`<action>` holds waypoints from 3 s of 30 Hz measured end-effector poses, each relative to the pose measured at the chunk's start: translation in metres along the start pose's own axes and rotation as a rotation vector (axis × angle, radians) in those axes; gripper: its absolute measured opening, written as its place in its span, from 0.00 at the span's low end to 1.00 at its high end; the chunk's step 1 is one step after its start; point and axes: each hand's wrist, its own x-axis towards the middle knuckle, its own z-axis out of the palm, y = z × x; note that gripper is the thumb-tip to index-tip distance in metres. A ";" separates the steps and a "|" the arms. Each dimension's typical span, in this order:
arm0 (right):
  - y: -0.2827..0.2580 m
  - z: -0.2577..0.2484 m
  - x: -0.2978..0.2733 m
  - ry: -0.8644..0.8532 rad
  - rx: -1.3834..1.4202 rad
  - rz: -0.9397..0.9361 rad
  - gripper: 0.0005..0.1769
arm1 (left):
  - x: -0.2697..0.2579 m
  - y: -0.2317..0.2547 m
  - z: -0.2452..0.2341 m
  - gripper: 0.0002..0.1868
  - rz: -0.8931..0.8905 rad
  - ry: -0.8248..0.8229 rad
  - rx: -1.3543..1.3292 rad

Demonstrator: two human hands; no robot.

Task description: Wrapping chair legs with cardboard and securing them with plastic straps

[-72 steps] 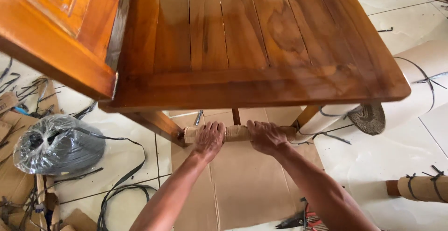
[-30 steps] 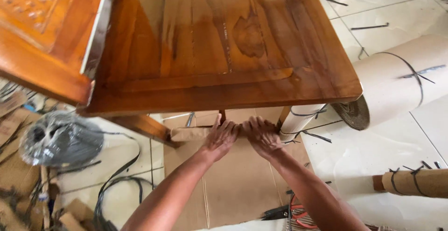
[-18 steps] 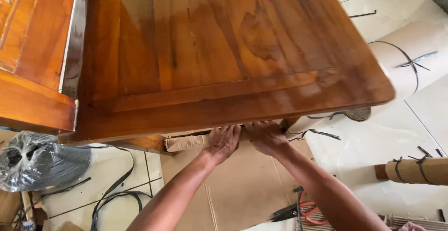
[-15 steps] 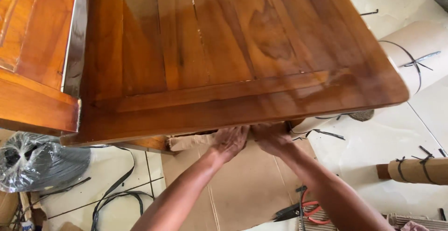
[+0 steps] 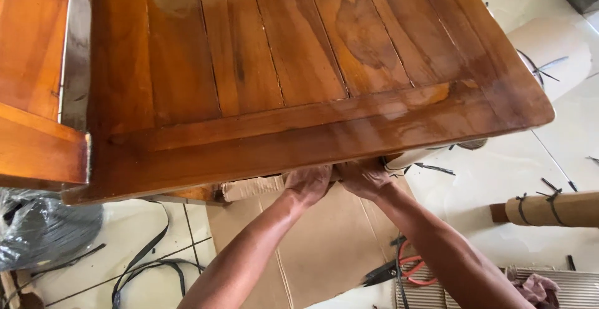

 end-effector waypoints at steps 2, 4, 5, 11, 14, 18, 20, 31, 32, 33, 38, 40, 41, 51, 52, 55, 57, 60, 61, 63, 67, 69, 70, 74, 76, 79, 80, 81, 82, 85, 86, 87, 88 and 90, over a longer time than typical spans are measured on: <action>0.027 0.029 0.006 0.046 -0.204 -0.134 0.03 | 0.005 -0.001 -0.023 0.12 -0.055 -0.184 -0.351; 0.028 0.031 0.005 0.116 -0.139 -0.171 0.04 | 0.005 -0.004 -0.010 0.16 -0.069 -0.206 -0.349; 0.029 0.032 0.005 0.188 -0.072 -0.211 0.06 | 0.005 -0.006 -0.004 0.20 -0.086 -0.227 -0.343; 0.047 0.058 -0.001 0.374 -0.388 -0.380 0.20 | 0.007 -0.012 0.027 0.19 -0.033 -0.154 -0.301; 0.018 0.025 -0.029 0.364 -0.389 -0.330 0.27 | 0.004 -0.007 0.011 0.32 0.074 -0.175 -0.157; 0.012 0.006 -0.045 0.444 -0.410 -0.426 0.18 | 0.004 -0.011 0.019 0.30 0.106 -0.253 -0.077; 0.023 0.020 -0.041 0.455 -0.383 -0.446 0.16 | 0.007 -0.014 0.024 0.28 0.121 -0.230 -0.107; 0.016 0.013 -0.041 0.398 -0.267 -0.335 0.10 | -0.001 -0.014 0.036 0.23 0.449 0.347 0.108; 0.014 0.010 -0.041 0.397 -0.250 -0.323 0.10 | -0.001 -0.012 0.028 0.20 0.470 0.392 0.099; 0.013 0.007 -0.042 0.398 -0.246 -0.321 0.10 | -0.001 -0.013 0.032 0.20 0.472 0.388 0.099; 0.022 0.002 -0.047 0.312 -0.172 -0.307 0.05 | -0.002 -0.009 0.028 0.20 0.483 0.426 0.068; 0.007 -0.022 -0.051 0.266 -0.128 -0.273 0.06 | -0.003 -0.006 0.019 0.17 0.503 0.421 0.028; 0.000 -0.034 -0.054 0.215 -0.086 -0.245 0.08 | -0.004 -0.004 0.015 0.15 0.515 0.418 -0.013; 0.016 -0.023 -0.061 0.140 -0.119 -0.218 0.07 | -0.006 0.005 0.011 0.13 0.453 0.304 -0.025; 0.010 -0.038 -0.069 0.189 -0.101 -0.270 0.09 | -0.007 0.007 0.012 0.11 0.413 0.243 -0.041; 0.023 -0.046 -0.097 0.252 -0.098 -0.351 0.10 | -0.007 0.013 0.006 0.10 0.333 0.118 -0.075; 0.060 -0.020 -0.125 0.265 -0.116 -0.383 0.09 | -0.008 0.017 0.000 0.11 0.291 0.057 -0.094; 0.124 0.027 -0.175 -0.013 -0.057 -0.108 0.03 | -0.007 0.024 0.006 0.13 0.289 0.028 -0.099; 0.132 0.030 -0.190 -0.104 -0.004 0.082 0.04 | -0.005 0.025 0.018 0.13 0.264 0.050 -0.101; 0.143 0.039 -0.213 -0.185 0.053 0.282 0.05 | -0.004 0.032 0.027 0.13 0.249 0.071 -0.103; 0.131 0.077 -0.237 -0.187 -0.073 0.420 0.16 | -0.007 0.049 0.023 0.14 0.235 0.098 -0.162; 0.110 0.082 -0.237 -0.110 -0.154 0.386 0.22 | -0.003 0.049 0.033 0.15 0.228 0.094 -0.180; 0.096 0.075 -0.236 -0.123 -0.098 0.418 0.25 | 0.000 0.046 0.044 0.14 0.212 0.094 -0.222; 0.070 0.080 -0.221 -0.263 0.005 0.575 0.30 | -0.004 0.054 0.031 0.14 0.166 0.107 -0.245; 0.069 0.085 -0.223 -0.259 0.034 0.610 0.28 | -0.006 0.056 0.030 0.14 0.163 0.128 -0.260; 0.060 0.078 -0.219 -0.120 0.190 0.646 0.23 | -0.004 0.058 0.026 0.16 0.161 0.174 -0.270; 0.055 0.074 -0.218 0.007 0.320 0.646 0.19 | -0.004 0.058 0.025 0.17 0.159 0.191 -0.267; 0.054 0.076 -0.214 0.002 0.321 0.642 0.19 | -0.005 0.058 0.023 0.17 0.153 0.189 -0.267; 0.053 0.077 -0.210 0.183 0.557 0.602 0.17 | -0.005 0.058 0.022 0.17 0.142 0.201 -0.270; 0.048 0.077 -0.189 0.385 1.047 0.566 0.15 | -0.003 0.059 0.017 0.16 0.104 0.217 -0.297; 0.046 0.076 -0.180 0.402 1.306 0.579 0.15 | -0.001 0.060 0.015 0.15 0.085 0.215 -0.321; 0.040 0.074 -0.170 0.402 1.306 0.574 0.15 | 0.000 0.059 0.017 0.15 0.084 0.219 -0.318; 0.034 0.073 -0.161 0.375 1.361 0.630 0.17 | 0.002 0.058 0.020 0.13 0.062 0.193 -0.346; 0.031 0.083 -0.144 0.341 1.416 0.685 0.21 | 0.004 0.054 0.028 0.13 0.035 0.167 -0.373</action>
